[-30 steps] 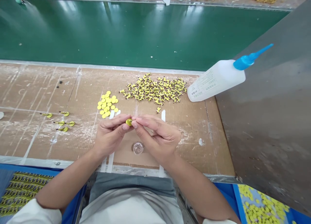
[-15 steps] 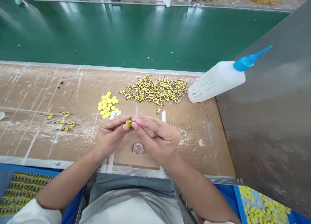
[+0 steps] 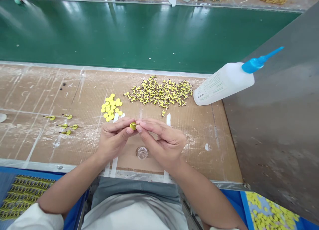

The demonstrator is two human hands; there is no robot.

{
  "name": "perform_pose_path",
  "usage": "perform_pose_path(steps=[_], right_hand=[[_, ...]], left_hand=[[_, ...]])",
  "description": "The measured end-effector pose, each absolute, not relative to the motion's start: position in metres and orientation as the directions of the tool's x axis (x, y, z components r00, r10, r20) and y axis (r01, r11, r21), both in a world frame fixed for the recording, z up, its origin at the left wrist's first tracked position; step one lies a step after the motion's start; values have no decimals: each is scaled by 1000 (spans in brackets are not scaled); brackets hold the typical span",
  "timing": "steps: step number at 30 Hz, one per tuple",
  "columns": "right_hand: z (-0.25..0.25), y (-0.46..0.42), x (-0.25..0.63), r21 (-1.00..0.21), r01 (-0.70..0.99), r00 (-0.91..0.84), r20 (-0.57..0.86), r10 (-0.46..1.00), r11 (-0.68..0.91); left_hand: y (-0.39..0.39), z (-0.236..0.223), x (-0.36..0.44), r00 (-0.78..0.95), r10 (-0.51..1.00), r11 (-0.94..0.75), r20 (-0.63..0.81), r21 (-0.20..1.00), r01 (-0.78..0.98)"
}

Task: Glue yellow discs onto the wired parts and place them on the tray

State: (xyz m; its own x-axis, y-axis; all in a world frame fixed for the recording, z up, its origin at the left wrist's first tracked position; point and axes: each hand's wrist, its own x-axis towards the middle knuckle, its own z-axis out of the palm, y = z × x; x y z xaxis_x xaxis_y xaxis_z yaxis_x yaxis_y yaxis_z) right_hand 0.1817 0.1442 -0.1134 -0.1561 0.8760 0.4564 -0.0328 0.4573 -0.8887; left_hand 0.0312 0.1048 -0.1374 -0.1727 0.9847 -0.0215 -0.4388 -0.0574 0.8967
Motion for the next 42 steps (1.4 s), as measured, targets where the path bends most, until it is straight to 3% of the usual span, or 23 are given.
perform_pose_path(steps=[22,35,42], right_hand=[[-112,145,180,-893,-51,-149,450,881,447],[-111,146,180,-898,-69,-190,439,878,434],[-108,146,180,-933,-42,-204,358,911,358]], left_hand=[[106,-137,30,-184,983,-70,-6,912,-403],[106,-142,26,-195,968,-205,157,945,-255],[107,-144,25,-219,962,-214,162,947,-240]])
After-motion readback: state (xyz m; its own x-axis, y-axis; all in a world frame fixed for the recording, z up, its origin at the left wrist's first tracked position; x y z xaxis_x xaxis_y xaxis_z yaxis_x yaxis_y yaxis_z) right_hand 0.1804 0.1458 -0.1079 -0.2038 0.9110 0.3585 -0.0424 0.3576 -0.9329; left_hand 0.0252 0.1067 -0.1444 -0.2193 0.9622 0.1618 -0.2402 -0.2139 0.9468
